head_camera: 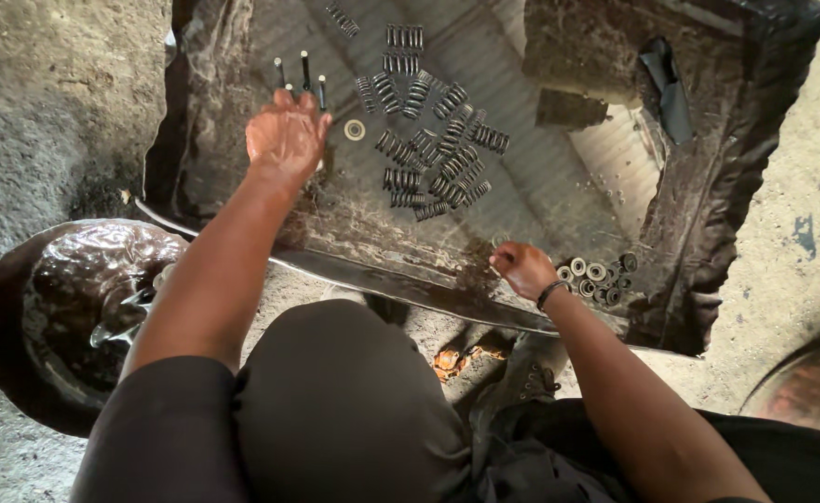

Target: The person sits on the floor and assembles small mechanical components by hand. They pick up metal springs, washers, and bolts from a tray, fit the washers onto the bolts, and place the assembled units into a metal bowl. The process is repeated continuously throughout the clip.

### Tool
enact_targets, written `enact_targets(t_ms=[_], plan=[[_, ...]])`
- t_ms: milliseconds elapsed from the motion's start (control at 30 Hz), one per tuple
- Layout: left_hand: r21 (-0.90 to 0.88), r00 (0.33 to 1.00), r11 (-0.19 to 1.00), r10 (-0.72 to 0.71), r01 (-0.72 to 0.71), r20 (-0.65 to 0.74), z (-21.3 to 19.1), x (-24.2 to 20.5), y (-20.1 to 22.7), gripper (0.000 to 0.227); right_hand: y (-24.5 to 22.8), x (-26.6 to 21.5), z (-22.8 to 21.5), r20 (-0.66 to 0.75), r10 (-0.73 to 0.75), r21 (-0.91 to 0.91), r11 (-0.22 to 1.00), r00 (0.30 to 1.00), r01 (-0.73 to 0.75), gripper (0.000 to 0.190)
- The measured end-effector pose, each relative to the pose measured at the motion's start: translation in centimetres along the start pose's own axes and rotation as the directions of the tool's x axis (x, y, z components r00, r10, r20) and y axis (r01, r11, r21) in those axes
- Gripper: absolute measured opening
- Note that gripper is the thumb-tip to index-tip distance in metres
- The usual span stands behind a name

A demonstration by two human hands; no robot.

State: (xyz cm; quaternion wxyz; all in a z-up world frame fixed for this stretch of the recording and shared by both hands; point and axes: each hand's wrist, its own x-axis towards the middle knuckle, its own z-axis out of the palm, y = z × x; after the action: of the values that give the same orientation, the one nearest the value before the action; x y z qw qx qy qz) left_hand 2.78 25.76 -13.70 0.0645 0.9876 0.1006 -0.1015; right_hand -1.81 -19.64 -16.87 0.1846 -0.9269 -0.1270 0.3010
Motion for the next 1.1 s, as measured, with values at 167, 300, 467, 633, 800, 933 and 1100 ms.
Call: enact_targets(t_ms=[167, 300, 467, 633, 800, 933, 1100], plan=[[0.04, 0.993, 0.992, 0.119, -0.118, -0.023, 2.0, 0.8, -1.4, 0.039, -0.2, 0.1, 0.4, 0.014, 0.027, 0.022, 0.999, 1.0, -0.027, 0.029], [0.054, 0.995, 0.994, 0.098, -0.098, 0.011, 2.3, 1.2, -2.6, 0.041, -0.3, -0.1, 0.8, 0.004, 0.027, 0.037, 0.999, 1.0, -0.027, 0.029], [0.1, 0.99, 0.986, 0.136, -0.132, -0.03, 3.0, 0.9, -4.4, 0.041, -0.3, -0.3, 1.0, 0.011, 0.037, 0.047, 0.998, 0.999, -0.037, 0.028], [0.142, 0.979, 0.97, 0.201, -0.196, -0.025, 4.1, 0.5, -4.9, 0.037, 0.2, -0.1, 1.7, -0.008, 0.005, 0.026, 1.0, 1.0, -0.005, 0.027], [0.03, 0.955, 0.964, 0.267, -0.265, -0.128, -0.4, -1.5, -2.3, 0.034, -1.5, 1.9, 2.3, 0.086, 0.058, 0.166, 0.983, 0.995, -0.072, 0.031], [0.129, 0.865, 0.898, 0.439, -0.42, -0.243, -9.2, -3.9, 2.8, 0.036, -9.2, 2.2, 0.8, 0.263, -0.056, 0.861, 0.464, 0.963, -0.208, 0.03], [0.329, 0.423, 0.688, 0.682, -0.646, -0.596, -20.1, -5.5, 10.3, 0.021, -19.6, -2.3, -6.1, 0.139, -0.418, 0.99, 0.066, 0.898, -0.122, 0.061]])
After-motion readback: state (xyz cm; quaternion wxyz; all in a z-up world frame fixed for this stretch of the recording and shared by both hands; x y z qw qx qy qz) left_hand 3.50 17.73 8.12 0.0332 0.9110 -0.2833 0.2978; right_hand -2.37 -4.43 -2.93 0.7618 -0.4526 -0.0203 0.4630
